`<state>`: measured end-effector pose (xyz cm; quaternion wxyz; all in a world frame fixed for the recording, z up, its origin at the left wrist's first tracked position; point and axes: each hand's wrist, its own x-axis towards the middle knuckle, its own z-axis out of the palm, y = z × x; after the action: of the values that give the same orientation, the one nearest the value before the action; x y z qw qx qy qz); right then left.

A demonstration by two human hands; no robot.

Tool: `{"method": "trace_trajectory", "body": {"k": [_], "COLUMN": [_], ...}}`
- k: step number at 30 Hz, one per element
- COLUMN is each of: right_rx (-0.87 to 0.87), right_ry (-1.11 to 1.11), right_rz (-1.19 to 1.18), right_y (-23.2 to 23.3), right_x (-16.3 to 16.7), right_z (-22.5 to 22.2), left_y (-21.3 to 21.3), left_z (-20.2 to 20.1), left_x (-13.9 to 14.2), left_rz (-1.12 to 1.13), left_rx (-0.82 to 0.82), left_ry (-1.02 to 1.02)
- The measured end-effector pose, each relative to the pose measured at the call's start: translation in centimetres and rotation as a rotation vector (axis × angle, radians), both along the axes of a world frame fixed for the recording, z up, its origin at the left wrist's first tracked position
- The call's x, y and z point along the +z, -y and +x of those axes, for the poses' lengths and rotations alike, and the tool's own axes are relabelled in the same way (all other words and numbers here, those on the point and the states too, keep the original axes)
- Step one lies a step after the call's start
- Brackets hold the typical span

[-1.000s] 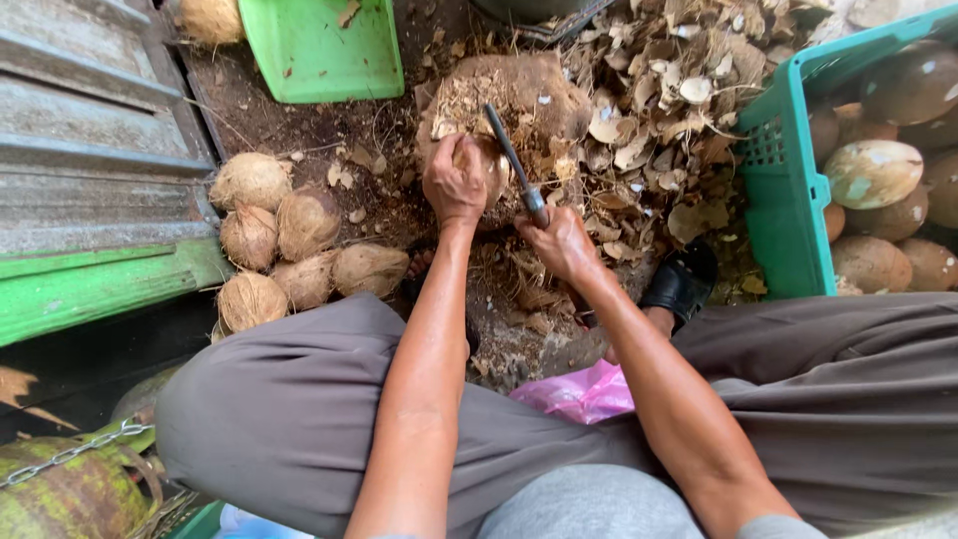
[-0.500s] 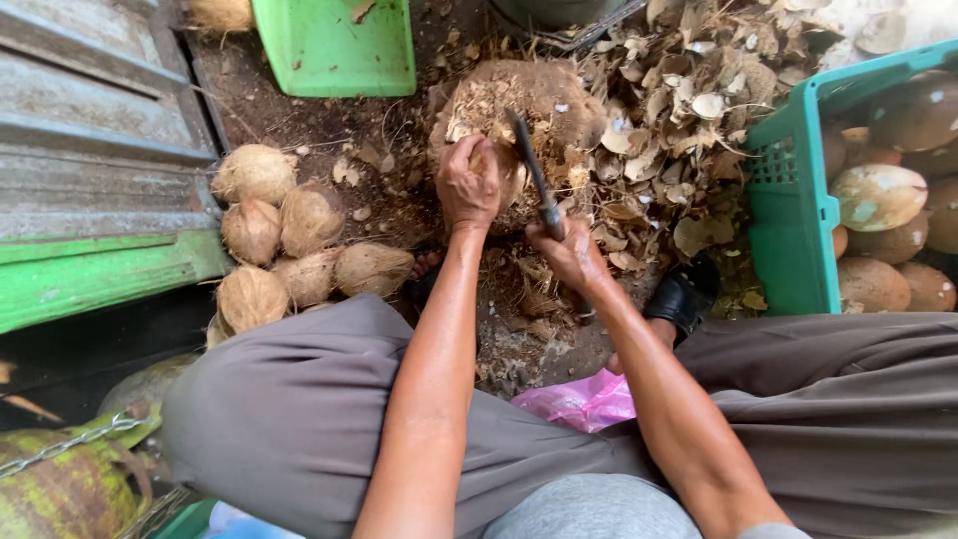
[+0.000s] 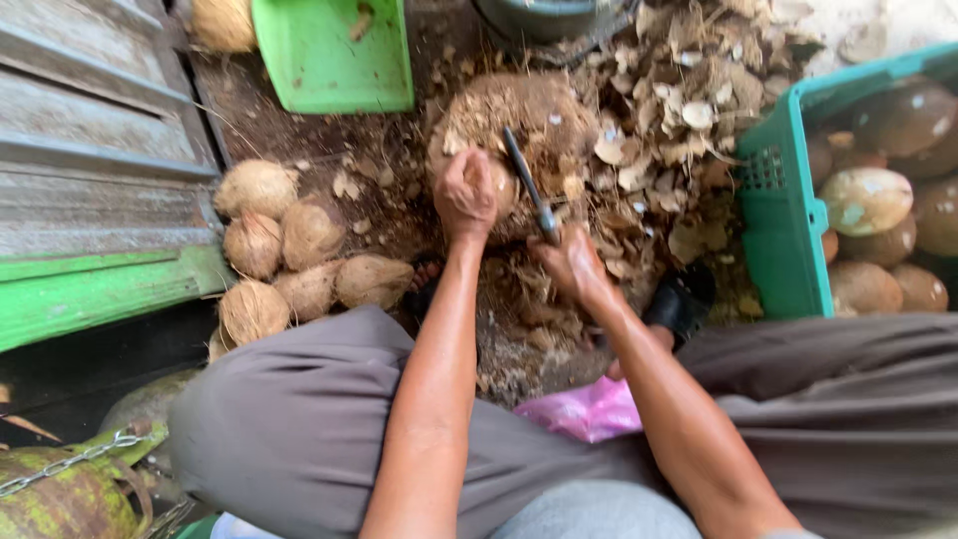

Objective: The person sits on the ground and chops the fibrous husk off coconuts using a machete, striking each coconut against a wooden chopping block and rotating it between strikes. Dehusked coconuts are placed in a green plastic crate beside them, and piles of husk debris surround the work area.

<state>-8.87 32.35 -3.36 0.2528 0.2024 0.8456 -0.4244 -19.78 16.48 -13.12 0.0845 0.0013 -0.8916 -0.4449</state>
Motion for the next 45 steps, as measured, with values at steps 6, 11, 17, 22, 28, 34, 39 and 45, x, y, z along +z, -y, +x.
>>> {"method": "trace_trajectory", "body": {"k": [6, 11, 17, 22, 28, 34, 39, 45], "right_rx": [-0.131, -0.084, -0.129, -0.302, -0.292, -0.143, -0.025, -0.037], "right_ry": [0.184, 0.042, 0.03, -0.11, -0.175, -0.257, -0.292, -0.136], "right_rz": [-0.137, -0.066, -0.046, -0.021, -0.088, -0.142, -0.006, -0.047], "right_y": [-1.0, -0.6, -2.1, -4.0, -5.2, -2.5, -1.0, -0.5], "right_x": [-2.2, -2.8, -1.9, -0.2, 1.2, 0.7, 1.1, 1.3], "right_z": [1.4, 1.4, 1.2, 0.4, 0.6, 1.4, 2.8, 2.9], "left_y": [-0.1, -1.1, 2.4, 4.1, 2.7, 1.0, -0.4, -1.3], "left_z": [0.8, 3.5, 2.0, 1.5, 1.6, 2.0, 2.2, 1.4], "left_x": [0.3, 3.6, 5.9, 4.6, 2.1, 0.9, 0.4, 0.0], "left_rz": [-0.013, -0.191, 0.268, 0.422, 0.019, 0.094, 0.09, -0.088], "left_rx": [0.13, 0.147, 0.088, -0.208, -0.198, 0.181, 0.285, 0.251], "left_ry": [0.039, -0.059, 0.318, 0.305, 0.11, 0.23, 0.228, 0.071]}}
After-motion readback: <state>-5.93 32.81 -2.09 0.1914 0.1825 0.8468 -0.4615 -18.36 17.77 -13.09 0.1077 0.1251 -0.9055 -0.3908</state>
